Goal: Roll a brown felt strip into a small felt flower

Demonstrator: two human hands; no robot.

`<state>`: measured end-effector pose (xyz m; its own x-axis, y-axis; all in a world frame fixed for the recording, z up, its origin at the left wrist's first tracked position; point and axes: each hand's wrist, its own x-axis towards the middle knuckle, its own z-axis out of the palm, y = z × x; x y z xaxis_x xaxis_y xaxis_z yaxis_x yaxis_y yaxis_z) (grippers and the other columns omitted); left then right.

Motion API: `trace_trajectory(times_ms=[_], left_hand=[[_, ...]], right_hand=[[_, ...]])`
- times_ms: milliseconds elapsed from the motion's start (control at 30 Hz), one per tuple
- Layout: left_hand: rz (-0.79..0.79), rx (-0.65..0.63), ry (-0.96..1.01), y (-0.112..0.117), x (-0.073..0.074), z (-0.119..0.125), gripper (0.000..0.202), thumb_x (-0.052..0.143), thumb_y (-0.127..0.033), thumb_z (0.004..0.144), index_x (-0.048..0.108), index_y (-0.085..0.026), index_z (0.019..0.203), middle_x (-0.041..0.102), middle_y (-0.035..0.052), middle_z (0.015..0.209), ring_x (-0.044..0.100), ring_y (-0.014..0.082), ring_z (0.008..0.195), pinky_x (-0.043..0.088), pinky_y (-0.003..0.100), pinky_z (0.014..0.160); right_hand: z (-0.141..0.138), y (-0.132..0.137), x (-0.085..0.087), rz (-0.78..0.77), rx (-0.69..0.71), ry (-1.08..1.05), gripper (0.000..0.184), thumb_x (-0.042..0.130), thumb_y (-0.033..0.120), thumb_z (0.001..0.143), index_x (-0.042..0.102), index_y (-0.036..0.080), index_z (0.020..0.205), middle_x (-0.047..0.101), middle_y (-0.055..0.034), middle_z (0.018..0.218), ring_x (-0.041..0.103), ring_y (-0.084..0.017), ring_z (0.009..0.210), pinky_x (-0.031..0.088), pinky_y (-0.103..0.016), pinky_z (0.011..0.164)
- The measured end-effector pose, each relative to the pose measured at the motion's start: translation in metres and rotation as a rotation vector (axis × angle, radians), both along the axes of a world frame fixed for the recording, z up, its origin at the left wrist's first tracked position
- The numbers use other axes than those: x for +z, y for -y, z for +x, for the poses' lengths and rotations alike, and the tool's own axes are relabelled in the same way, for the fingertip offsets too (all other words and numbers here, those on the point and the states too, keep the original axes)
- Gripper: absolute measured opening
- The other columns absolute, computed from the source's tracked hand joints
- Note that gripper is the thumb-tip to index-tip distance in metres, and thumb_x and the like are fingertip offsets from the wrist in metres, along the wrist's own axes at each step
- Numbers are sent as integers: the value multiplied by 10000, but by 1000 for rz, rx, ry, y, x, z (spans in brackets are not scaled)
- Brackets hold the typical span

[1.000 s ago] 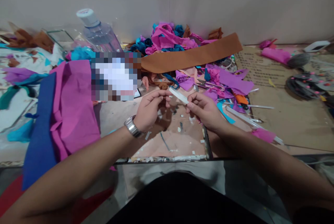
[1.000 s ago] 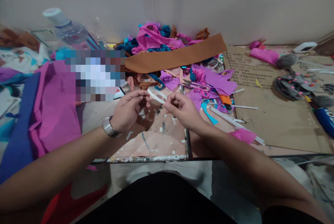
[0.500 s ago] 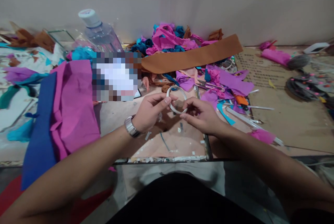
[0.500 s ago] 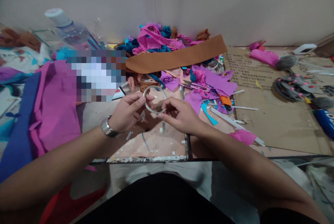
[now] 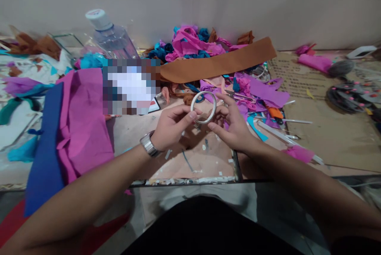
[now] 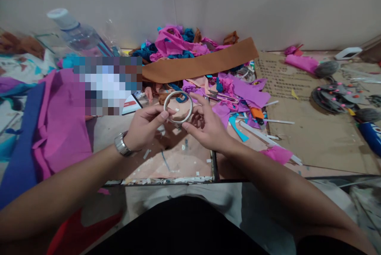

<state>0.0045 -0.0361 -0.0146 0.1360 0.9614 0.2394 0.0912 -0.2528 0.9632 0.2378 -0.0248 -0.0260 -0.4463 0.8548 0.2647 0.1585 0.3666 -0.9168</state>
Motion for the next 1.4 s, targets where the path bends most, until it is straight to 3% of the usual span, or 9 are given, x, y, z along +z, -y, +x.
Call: trace_trajectory(times_ms=[67, 267, 533, 667, 800, 967, 1067, 1267, 1400], left_hand=[[127, -24, -123, 3, 2, 1, 256, 719, -425, 973, 828, -196, 1007, 768, 54, 871, 677, 150, 768, 524, 273, 723], [524, -193, -375, 8, -1, 5, 151, 721, -314, 972, 785, -179, 949, 696, 47, 825, 657, 146, 760, 515, 268, 696], [570, -199, -402, 7, -1, 7, 170, 750, -350, 959, 783, -186, 928, 677, 35, 800, 649, 131, 722, 499, 248, 646], [496, -167, -361, 7, -1, 7, 265, 818, -380, 900, 781, -202, 1092, 716, 56, 914, 674, 158, 808, 536, 278, 709], [381, -121, -296, 6, -3, 5, 403, 846, -398, 864, 752, -217, 1212, 712, 62, 986, 675, 176, 861, 568, 327, 788], [115, -76, -114, 4, -10, 6, 497, 838, -403, 870, 692, -225, 1311, 712, 101, 1173, 709, 198, 1009, 610, 340, 868], [-17, -63, -13, 3, -13, 8, 513, 830, -437, 872, 684, -206, 1306, 715, 106, 1169, 709, 201, 1033, 617, 343, 891], [-102, -156, 13, 4, -13, 9, 675, 925, -453, 756, 641, -179, 1302, 734, 132, 1203, 744, 209, 941, 626, 340, 809], [-180, -246, 76, 8, -15, 12, 782, 966, -418, 704, 580, -184, 1343, 756, 120, 1108, 766, 235, 933, 640, 370, 807]], right_hand=[[0, -1, -1, -26, -2, -33, 854, 730, 421, 973, 218, 359, 1654, 667, -68, 1205, 671, -185, 901, 559, -327, 793], [1, -1, -1, -139, 83, -141, 900, 797, 505, 906, 274, 381, 1628, 559, -109, 1458, 687, -225, 1099, 589, -375, 928], [-3, 9, 1, -212, 126, -183, 749, 818, 415, 890, 413, 373, 1518, 467, -81, 1557, 659, -186, 1077, 598, -339, 933], [-4, 10, 4, -171, 107, -262, 699, 790, 392, 894, 432, 362, 1494, 485, -70, 1520, 624, -223, 1192, 588, -373, 993], [-2, 8, 6, -118, 100, -291, 689, 787, 357, 885, 456, 360, 1489, 506, -55, 1500, 613, -217, 1178, 568, -383, 1028], [-2, 8, 6, -114, 155, -296, 694, 801, 355, 870, 450, 350, 1469, 487, -72, 1548, 633, -207, 1078, 576, -392, 960], [-4, 9, 8, -107, 163, -288, 735, 801, 338, 859, 410, 349, 1482, 466, -91, 1573, 626, -245, 1194, 589, -401, 947], [-8, 10, 10, 65, 134, -160, 706, 786, 232, 838, 467, 333, 1460, 528, -92, 1505, 539, -300, 1419, 460, -531, 1214], [-9, 8, 4, 130, 149, -68, 805, 799, 183, 805, 464, 365, 1513, 523, -91, 1546, 531, -325, 1447, 468, -552, 1208]])
